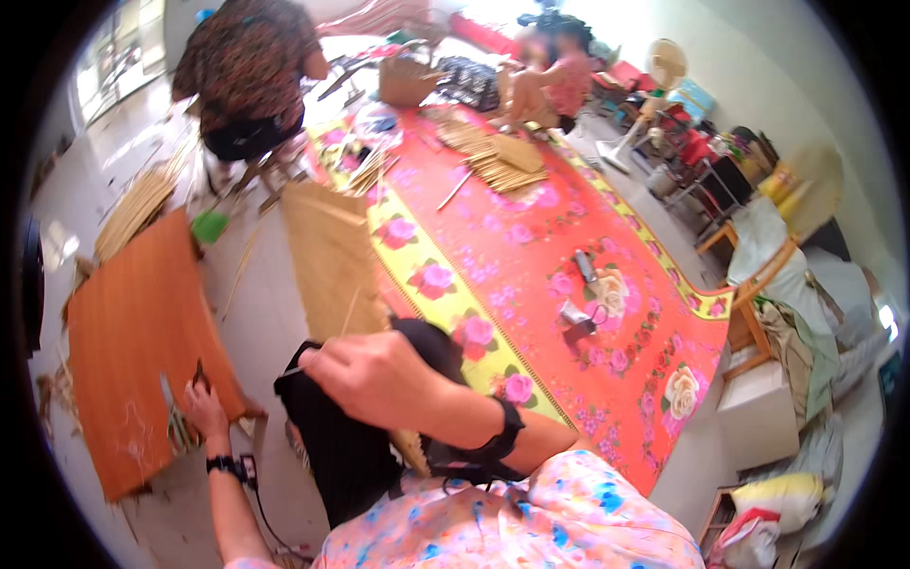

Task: The person assembles bamboo fans by weaving white thread through individual bamboo slats, using scissors to trim excess thread, and handling a roll of thread while working on a floral mat.

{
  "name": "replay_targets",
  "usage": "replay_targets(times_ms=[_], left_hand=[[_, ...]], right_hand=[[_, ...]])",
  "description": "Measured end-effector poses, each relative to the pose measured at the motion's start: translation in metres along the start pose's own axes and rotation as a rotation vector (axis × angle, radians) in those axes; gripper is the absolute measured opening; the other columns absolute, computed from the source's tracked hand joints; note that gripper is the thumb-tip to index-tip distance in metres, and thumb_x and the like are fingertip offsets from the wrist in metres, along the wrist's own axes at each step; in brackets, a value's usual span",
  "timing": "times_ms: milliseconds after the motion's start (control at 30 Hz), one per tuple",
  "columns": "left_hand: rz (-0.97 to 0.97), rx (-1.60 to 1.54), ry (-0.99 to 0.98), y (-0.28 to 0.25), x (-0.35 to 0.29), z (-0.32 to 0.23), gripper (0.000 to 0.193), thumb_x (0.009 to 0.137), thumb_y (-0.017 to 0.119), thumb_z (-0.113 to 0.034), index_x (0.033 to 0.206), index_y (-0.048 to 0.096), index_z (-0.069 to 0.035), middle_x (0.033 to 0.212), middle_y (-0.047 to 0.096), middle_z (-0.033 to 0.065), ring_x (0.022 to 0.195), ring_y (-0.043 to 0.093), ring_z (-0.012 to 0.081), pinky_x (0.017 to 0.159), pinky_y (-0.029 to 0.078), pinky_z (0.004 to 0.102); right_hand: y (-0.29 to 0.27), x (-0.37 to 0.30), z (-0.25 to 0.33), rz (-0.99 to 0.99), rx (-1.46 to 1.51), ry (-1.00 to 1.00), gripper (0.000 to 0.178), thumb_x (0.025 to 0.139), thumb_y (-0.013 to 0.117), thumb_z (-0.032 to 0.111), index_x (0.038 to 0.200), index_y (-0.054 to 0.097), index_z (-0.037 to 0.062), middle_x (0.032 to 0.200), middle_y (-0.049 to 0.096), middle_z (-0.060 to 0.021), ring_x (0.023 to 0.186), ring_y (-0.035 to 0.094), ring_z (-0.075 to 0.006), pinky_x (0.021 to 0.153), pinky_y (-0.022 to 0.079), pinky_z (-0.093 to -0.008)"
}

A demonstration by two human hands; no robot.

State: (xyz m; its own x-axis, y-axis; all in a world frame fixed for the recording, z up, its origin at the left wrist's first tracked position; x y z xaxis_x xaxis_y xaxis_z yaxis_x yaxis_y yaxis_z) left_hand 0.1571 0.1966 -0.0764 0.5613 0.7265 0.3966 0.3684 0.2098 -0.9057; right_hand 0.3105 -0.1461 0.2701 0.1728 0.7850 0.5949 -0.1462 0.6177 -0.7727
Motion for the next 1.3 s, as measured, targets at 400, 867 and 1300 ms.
replay_targets(times_ms=[400,867,1300], left_hand=[[0.1,-1.239,0.189,-0.187,0.034,-0.188,0.041,0.091,0.054,-0.024,0.124,0.05,0.0,0.121,0.052,0.0153,0.112,0.051,0.0229,0.089,0.044,0.0351],[0.013,-1.798,0.458,-0.287,-0.007,-0.292,0.015,0.089,0.053,-0.003,0.1,0.061,0.002,0.1,0.062,0.0158,0.086,0.059,0.0211,0.075,0.048,0.0281],[0.212,-2.118,0.493,-0.293,0.024,-0.3,0.015,0.098,0.041,-0.006,0.097,0.053,0.002,0.088,0.065,0.0153,0.08,0.063,0.0161,0.073,0.05,0.0257]], right_hand=[[-0.018,-0.005,0.003,-0.246,0.17,0.089,0.02,0.075,0.069,0.0,0.094,0.062,0.0014,0.07,0.063,-0.0088,0.055,0.062,-0.0208,0.045,0.047,-0.0277],[-0.02,-0.016,0.003,-0.29,0.189,0.126,0.019,0.077,0.066,0.004,0.096,0.062,0.0029,0.075,0.06,-0.0091,0.057,0.06,-0.0237,0.048,0.048,-0.0307],[-0.037,-0.052,-0.081,-0.543,0.28,0.705,0.03,0.082,0.06,0.009,0.11,0.059,-0.0004,0.097,0.063,-0.0093,0.07,0.06,-0.012,0.052,0.046,-0.0237]])
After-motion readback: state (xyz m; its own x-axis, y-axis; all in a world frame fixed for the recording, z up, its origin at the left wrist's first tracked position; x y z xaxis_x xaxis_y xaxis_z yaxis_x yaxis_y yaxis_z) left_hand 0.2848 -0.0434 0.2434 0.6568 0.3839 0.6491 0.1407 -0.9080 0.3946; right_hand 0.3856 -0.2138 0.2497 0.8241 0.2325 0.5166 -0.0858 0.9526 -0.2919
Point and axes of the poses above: each hand's wrist, its own x-axis towards the middle knuckle, its own y-axis out of the palm, z = x × y, the point moved 8 cm from there along x, towards the middle knuckle
